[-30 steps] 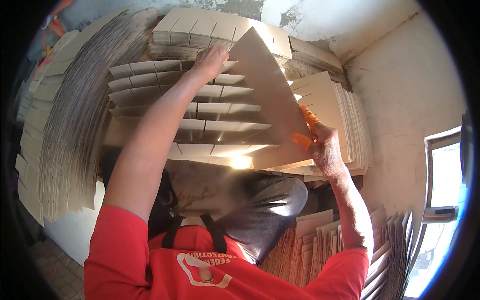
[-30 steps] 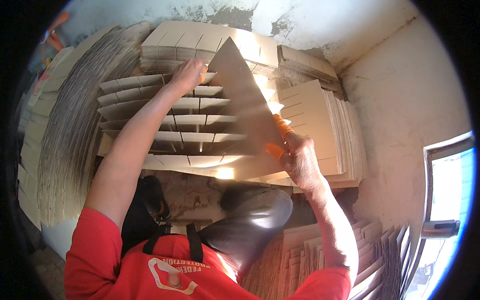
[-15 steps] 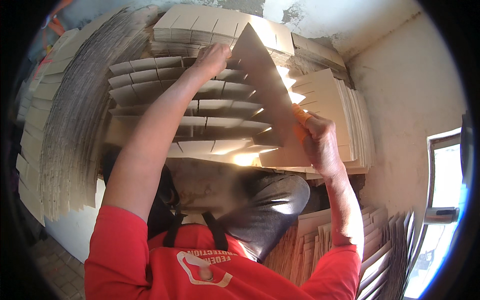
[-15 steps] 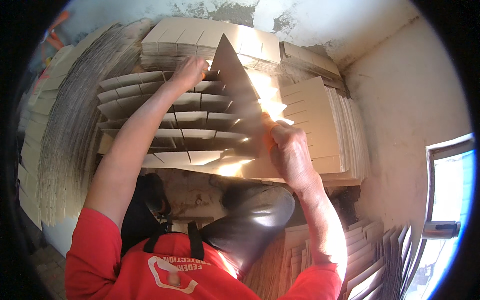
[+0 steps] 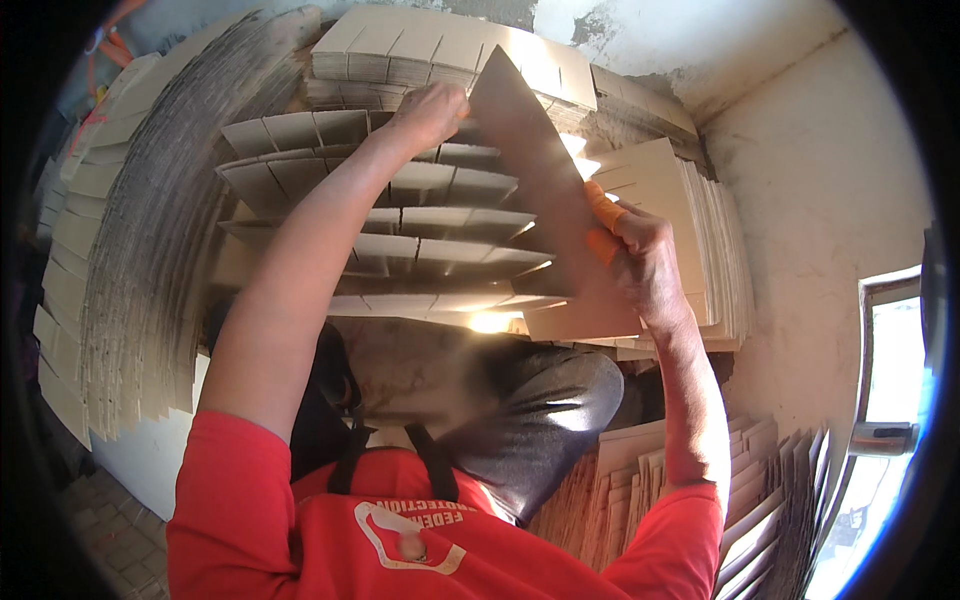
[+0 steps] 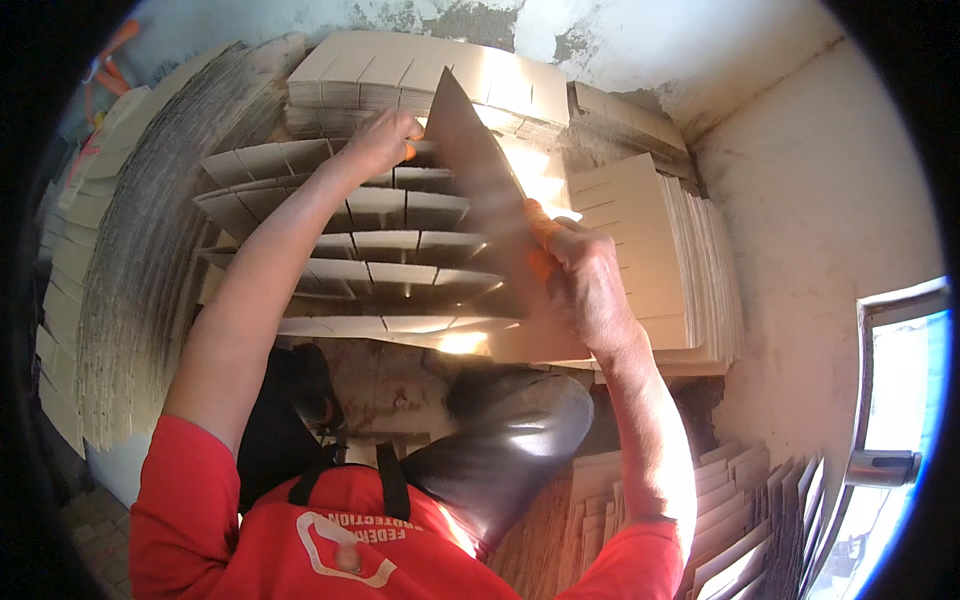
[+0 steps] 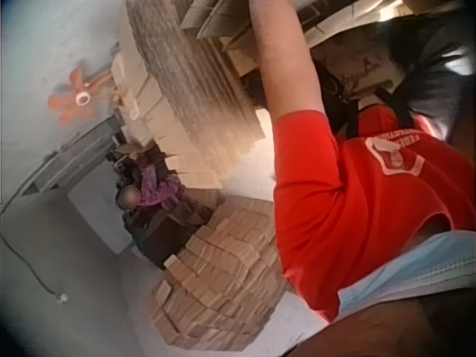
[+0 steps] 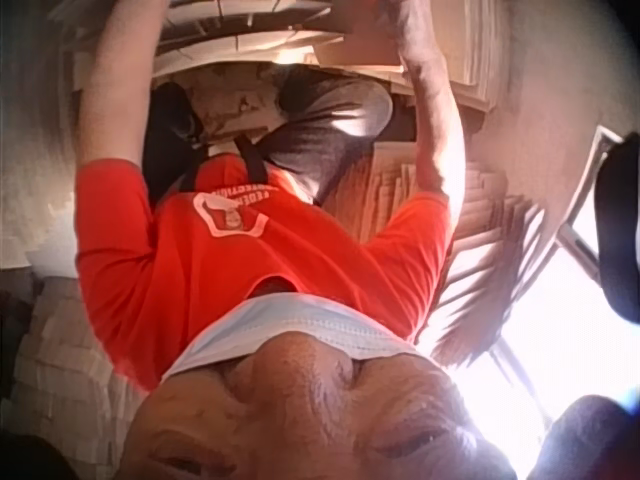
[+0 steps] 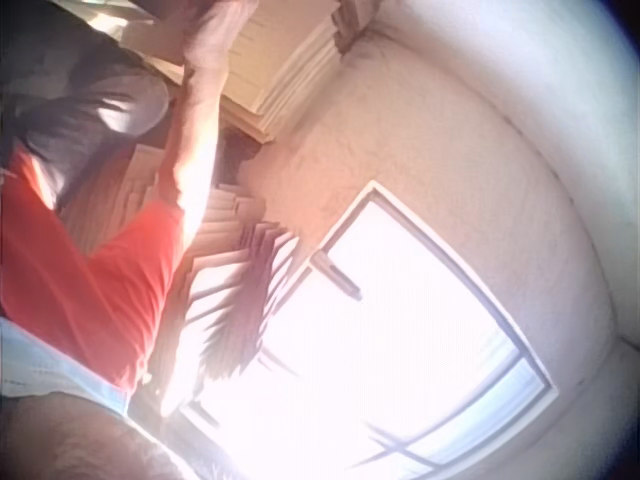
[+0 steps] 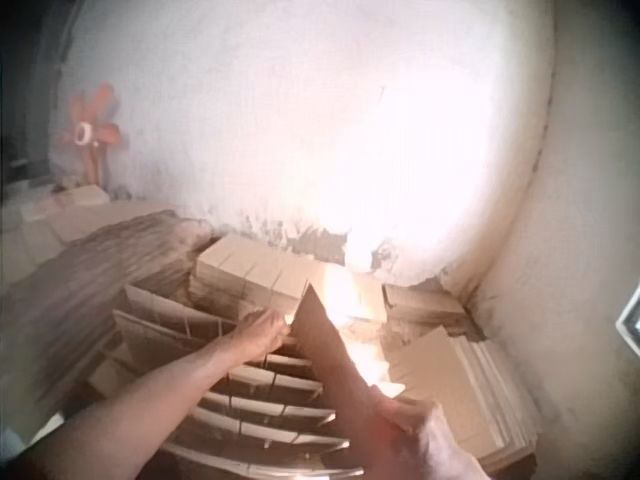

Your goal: The person sits on the floor and repeatedly picks up flat cardboard sheets, folds them along pre-scored lines, and stacks the assembled boxes. The person handles the cardboard by hand and places the finished boxes into a growing stack.

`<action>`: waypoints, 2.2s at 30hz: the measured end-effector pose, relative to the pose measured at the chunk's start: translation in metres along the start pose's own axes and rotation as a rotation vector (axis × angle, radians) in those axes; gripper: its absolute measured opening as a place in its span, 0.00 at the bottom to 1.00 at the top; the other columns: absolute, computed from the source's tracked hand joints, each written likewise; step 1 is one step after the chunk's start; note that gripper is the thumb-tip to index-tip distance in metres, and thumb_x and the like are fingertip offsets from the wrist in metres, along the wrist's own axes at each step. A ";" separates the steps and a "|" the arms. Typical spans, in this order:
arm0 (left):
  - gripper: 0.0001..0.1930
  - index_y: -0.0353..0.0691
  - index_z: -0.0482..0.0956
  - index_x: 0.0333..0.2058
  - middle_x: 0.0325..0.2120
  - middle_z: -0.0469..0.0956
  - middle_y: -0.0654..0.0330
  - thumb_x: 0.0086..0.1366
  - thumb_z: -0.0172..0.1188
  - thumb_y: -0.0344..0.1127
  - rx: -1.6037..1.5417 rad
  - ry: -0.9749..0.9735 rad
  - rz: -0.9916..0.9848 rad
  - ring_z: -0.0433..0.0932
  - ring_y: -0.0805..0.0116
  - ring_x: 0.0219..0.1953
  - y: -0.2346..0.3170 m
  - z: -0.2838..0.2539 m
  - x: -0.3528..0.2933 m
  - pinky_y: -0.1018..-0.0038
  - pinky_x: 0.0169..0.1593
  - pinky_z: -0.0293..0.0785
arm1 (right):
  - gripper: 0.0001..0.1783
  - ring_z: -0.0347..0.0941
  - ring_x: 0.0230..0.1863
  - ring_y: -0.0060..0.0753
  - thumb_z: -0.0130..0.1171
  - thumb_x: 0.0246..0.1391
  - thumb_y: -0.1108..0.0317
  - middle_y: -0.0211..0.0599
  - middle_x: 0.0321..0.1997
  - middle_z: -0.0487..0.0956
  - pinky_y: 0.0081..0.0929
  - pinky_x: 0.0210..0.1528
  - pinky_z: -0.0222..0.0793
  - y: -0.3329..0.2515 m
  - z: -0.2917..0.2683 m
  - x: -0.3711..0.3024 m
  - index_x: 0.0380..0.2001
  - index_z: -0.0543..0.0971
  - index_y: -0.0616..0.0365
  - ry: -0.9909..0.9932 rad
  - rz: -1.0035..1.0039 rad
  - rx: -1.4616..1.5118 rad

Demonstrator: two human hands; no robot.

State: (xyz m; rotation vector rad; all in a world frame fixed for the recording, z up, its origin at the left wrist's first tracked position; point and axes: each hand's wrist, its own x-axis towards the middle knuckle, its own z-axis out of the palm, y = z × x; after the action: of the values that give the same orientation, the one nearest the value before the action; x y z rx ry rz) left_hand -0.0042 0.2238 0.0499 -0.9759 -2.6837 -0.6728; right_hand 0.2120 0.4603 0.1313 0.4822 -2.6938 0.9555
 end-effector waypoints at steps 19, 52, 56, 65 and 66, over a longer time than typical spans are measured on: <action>0.11 0.29 0.66 0.20 0.22 0.66 0.39 0.48 0.63 0.21 0.060 -0.076 -0.052 0.69 0.40 0.29 0.001 0.001 0.003 0.52 0.33 0.68 | 0.24 0.78 0.33 0.35 0.59 0.51 0.80 0.45 0.38 0.82 0.26 0.39 0.73 -0.006 0.004 0.007 0.54 0.78 0.61 0.031 0.070 -0.306; 0.19 0.38 0.78 0.50 0.38 0.79 0.45 0.58 0.64 0.28 -0.102 0.181 0.031 0.78 0.46 0.41 0.026 -0.020 -0.015 0.58 0.44 0.73 | 0.17 0.79 0.40 0.32 0.55 0.53 0.79 0.39 0.40 0.84 0.30 0.40 0.75 0.062 0.035 0.051 0.47 0.81 0.61 -0.315 0.218 0.029; 0.19 0.38 0.78 0.50 0.34 0.78 0.47 0.59 0.66 0.30 -0.207 0.211 0.289 0.77 0.49 0.37 0.040 -0.045 -0.070 0.62 0.42 0.73 | 0.25 0.78 0.45 0.45 0.63 0.52 0.72 0.45 0.49 0.81 0.35 0.44 0.76 0.096 -0.015 0.018 0.56 0.76 0.60 0.290 0.344 -0.399; 0.27 0.32 0.78 0.50 0.43 0.80 0.48 0.49 0.72 0.29 -0.261 0.100 0.170 0.78 0.49 0.43 0.096 -0.088 -0.199 0.63 0.46 0.74 | 0.38 0.62 0.64 0.49 0.69 0.46 0.63 0.43 0.58 0.72 0.51 0.62 0.61 0.228 -0.058 -0.102 0.59 0.66 0.63 0.072 0.758 -1.039; 0.26 0.31 0.78 0.50 0.43 0.80 0.48 0.50 0.72 0.29 -0.226 0.117 0.160 0.78 0.49 0.43 0.097 -0.087 -0.206 0.63 0.46 0.75 | 0.37 0.62 0.64 0.49 0.70 0.46 0.64 0.43 0.58 0.72 0.51 0.61 0.61 0.231 -0.059 -0.104 0.58 0.67 0.63 0.060 0.742 -1.022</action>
State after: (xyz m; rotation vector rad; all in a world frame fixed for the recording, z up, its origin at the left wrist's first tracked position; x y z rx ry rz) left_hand 0.2188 0.1329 0.0899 -1.1518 -2.4366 -0.9810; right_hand 0.2259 0.6906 0.0112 -0.7549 -2.8391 -0.3861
